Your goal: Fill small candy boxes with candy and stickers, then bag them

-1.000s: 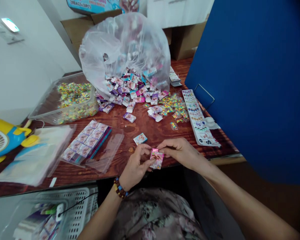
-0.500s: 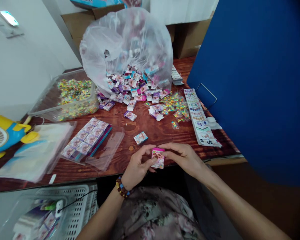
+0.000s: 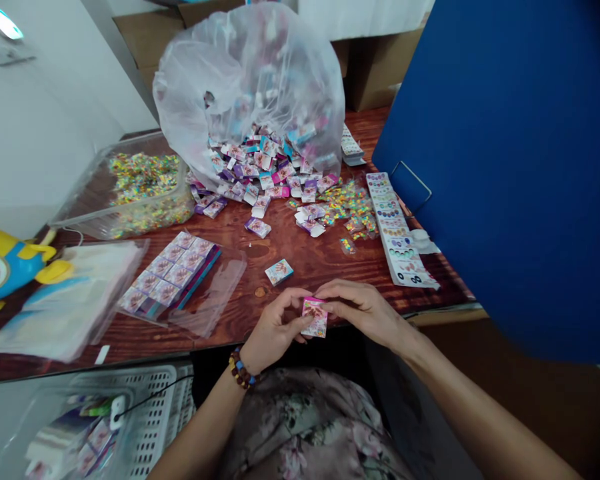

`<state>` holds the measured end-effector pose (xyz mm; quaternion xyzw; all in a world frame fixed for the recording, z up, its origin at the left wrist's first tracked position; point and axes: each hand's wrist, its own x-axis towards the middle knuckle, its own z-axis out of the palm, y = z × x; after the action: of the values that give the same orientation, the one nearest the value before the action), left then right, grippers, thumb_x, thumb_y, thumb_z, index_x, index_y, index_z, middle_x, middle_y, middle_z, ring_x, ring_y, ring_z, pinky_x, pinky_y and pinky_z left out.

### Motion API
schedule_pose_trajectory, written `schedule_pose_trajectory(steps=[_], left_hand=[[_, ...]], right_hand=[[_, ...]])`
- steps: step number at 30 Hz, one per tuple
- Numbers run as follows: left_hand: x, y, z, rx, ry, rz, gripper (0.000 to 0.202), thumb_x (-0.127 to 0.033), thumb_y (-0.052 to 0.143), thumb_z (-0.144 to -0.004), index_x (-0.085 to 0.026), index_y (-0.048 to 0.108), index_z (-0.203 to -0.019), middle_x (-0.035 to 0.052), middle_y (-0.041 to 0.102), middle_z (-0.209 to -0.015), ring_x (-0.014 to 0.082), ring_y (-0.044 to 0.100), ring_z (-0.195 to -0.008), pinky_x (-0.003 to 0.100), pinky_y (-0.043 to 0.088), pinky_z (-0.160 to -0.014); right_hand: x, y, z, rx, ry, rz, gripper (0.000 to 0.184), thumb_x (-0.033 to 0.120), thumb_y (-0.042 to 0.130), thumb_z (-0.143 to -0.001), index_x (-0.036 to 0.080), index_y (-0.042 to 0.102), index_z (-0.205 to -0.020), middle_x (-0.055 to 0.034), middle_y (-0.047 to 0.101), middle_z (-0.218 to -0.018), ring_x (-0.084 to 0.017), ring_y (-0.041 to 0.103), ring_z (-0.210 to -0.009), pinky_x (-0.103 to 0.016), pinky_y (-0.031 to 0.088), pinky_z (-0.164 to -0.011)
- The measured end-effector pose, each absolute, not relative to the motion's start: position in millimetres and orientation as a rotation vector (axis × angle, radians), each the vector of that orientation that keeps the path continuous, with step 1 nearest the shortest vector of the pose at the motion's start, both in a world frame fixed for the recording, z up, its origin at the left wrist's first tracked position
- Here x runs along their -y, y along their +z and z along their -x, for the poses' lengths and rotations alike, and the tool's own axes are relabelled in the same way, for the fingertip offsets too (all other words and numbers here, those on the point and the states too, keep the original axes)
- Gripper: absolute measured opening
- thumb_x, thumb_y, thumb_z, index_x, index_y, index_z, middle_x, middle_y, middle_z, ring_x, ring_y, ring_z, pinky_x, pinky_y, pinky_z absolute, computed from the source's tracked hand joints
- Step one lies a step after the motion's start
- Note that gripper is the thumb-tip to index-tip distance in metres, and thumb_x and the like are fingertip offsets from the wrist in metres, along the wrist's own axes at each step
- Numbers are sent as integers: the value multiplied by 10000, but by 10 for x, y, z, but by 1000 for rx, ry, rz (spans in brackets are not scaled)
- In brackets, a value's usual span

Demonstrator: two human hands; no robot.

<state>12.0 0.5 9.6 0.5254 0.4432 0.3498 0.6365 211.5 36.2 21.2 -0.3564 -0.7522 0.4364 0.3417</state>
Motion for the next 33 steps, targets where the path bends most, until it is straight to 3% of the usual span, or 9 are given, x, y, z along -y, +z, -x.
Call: schedule_pose_trajectory(steps=[12, 16, 20, 24, 33], left_hand=[[34, 45, -104, -978, 741, -1159, 312, -346, 674, -770, -163, 564, -998, 5, 569, -821, 89, 552, -628, 186, 522, -457], [15, 24, -83, -1036, 748, -1174, 376, -348, 649, -794, -189, 556, -1121, 11, 587, -868, 90, 555, -637, 174, 493, -464], [-3, 29, -53, -1140, 852, -1354, 253, -307, 572, -864, -180, 604, -1080, 25, 637, -926, 114, 590, -789, 215, 503, -697], [5, 56, -32, -1128, 875, -1524, 213, -281, 520, -901, -168, 639, -1038, 51, 667, -1005, 150, 602, -919, 259, 459, -848], [22, 83, 25, -1104, 860, -1809, 249, -261, 472, -931, -155, 645, -1076, 43, 591, -831, 128, 548, -763, 238, 415, -699]], right_hand=[[-302, 96, -2173, 2059, 1057, 779, 234, 318, 539, -911, 222, 747, -959, -69, 689, -960, -141, 663, -834, -234, 514, -719], [-205, 59, -2116, 1965, 1105, 878, 205, 302, 560, -896, 215, 736, -955, -69, 675, -952, -144, 650, -807, -230, 527, -677], [-98, 43, -1992, 1646, 1330, 1052, 194, 344, 602, -852, 197, 720, -896, -69, 648, -955, -157, 633, -802, -233, 549, -606], [-110, 38, -1928, 1194, 1755, 1104, 239, 409, 677, -766, 174, 645, -802, -6, 630, -781, -122, 608, -667, -263, 573, -582], [-182, 64, -1915, 1074, 1970, 1083, 277, 372, 760, -675, 158, 600, -749, 27, 634, -704, -93, 597, -645, -235, 556, -608]])
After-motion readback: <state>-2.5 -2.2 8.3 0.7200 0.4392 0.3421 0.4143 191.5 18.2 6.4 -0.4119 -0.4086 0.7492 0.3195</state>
